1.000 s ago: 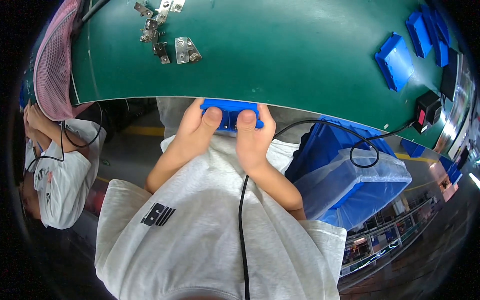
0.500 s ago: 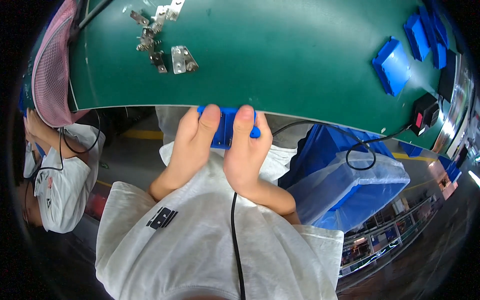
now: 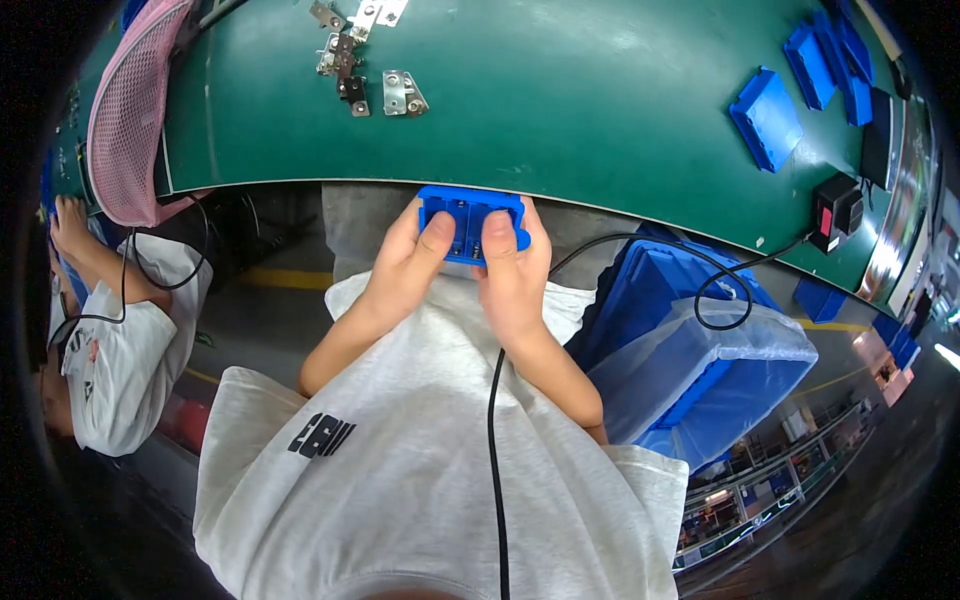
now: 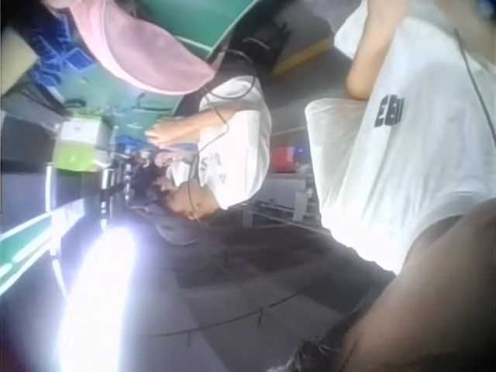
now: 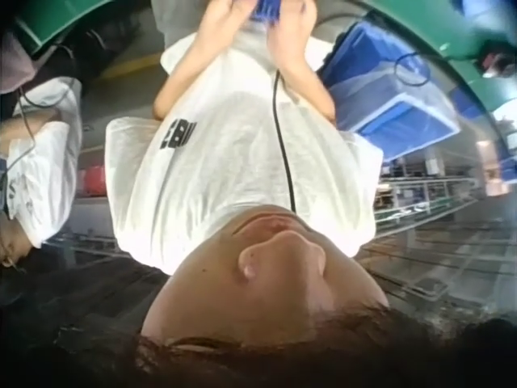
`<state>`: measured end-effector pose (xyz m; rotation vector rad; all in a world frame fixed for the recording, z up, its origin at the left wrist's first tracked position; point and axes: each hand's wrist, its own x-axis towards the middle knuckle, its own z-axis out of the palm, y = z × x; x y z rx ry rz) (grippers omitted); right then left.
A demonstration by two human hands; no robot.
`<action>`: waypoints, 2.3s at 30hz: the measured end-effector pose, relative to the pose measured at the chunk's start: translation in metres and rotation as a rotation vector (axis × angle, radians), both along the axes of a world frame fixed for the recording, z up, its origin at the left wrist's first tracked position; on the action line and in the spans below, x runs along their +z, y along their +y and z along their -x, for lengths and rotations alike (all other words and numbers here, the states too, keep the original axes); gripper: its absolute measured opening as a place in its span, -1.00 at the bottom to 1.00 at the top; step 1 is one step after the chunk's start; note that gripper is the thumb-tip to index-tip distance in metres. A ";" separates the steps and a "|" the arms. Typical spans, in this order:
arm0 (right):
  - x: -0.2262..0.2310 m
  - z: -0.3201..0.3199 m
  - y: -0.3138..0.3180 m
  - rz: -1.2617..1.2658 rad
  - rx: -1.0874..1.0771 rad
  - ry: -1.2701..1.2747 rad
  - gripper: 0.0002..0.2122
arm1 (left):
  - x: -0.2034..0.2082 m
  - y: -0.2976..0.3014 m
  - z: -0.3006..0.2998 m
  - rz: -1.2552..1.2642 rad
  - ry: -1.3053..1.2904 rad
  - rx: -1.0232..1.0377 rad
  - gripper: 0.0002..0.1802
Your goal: The person assembles small metal components into a blue plastic housing using needle-nose pliers.
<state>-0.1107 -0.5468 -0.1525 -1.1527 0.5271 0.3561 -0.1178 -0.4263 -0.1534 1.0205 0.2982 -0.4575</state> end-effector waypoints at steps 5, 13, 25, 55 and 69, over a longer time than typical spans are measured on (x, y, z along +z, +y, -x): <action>-0.005 -0.005 -0.009 -0.115 0.140 -0.062 -0.62 | 0.002 -0.001 -0.002 0.008 0.016 0.010 -0.53; 0.003 -0.007 -0.007 -0.048 0.110 0.066 -0.56 | 0.004 -0.006 0.001 -0.100 0.031 0.012 -0.54; 0.017 -0.008 -0.008 0.025 0.125 0.162 -0.47 | 0.011 -0.007 0.002 -0.101 0.106 0.005 -0.54; 0.018 -0.008 0.001 -0.026 0.133 0.146 -0.54 | 0.021 -0.004 -0.003 -0.075 0.136 0.081 -0.58; 0.025 -0.015 0.007 -0.006 0.072 0.119 -0.68 | 0.025 -0.011 -0.009 -0.135 0.203 0.146 -0.63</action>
